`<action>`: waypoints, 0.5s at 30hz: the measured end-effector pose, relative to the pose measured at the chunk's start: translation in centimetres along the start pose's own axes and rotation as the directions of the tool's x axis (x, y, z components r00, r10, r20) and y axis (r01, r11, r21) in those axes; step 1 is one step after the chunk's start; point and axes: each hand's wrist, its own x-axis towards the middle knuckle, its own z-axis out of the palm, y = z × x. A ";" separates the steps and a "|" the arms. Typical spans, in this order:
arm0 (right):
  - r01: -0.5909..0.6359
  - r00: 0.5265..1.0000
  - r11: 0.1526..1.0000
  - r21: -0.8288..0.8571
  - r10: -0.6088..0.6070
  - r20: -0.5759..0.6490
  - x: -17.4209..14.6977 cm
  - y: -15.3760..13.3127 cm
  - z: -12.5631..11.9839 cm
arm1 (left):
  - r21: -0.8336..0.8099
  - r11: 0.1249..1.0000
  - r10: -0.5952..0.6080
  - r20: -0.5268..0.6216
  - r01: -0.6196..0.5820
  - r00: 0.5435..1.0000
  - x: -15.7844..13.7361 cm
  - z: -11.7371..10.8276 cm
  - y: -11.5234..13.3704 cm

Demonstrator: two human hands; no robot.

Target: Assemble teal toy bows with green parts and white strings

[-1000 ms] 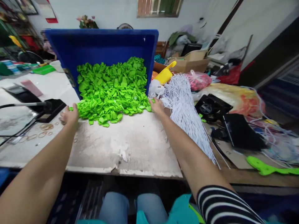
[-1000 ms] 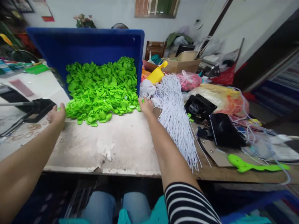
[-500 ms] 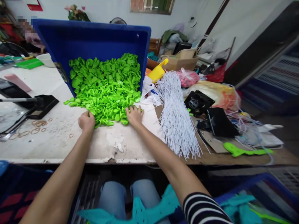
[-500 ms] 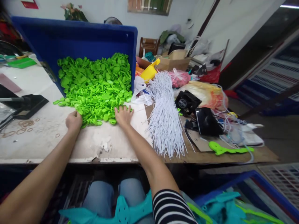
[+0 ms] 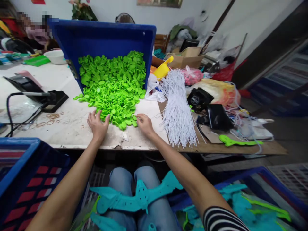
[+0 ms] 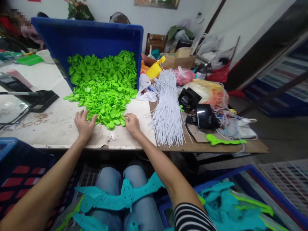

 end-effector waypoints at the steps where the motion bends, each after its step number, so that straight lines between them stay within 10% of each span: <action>1: -0.039 0.999 0.997 -0.063 0.039 -0.010 0.2 -0.3 -0.1 | 0.050 0.999 -0.009 0.024 0.008 1.000 0.0 0.0 0.7; 5: -0.074 0.977 0.970 -0.233 0.117 0.178 1.5 -2.3 0.7 | 0.179 0.977 -0.164 0.260 0.120 0.951 1.6 0.5 2.4; 8: 0.034 0.958 0.967 -0.253 0.040 0.283 1.2 -3.4 2.1 | 0.193 0.981 -0.071 0.418 -0.011 0.906 2.6 1.1 1.1; 15: 0.157 0.936 0.967 -0.202 -0.080 0.343 -2.9 -3.5 1.3 | 0.203 0.963 0.087 0.397 -0.179 0.914 1.1 -0.8 -4.1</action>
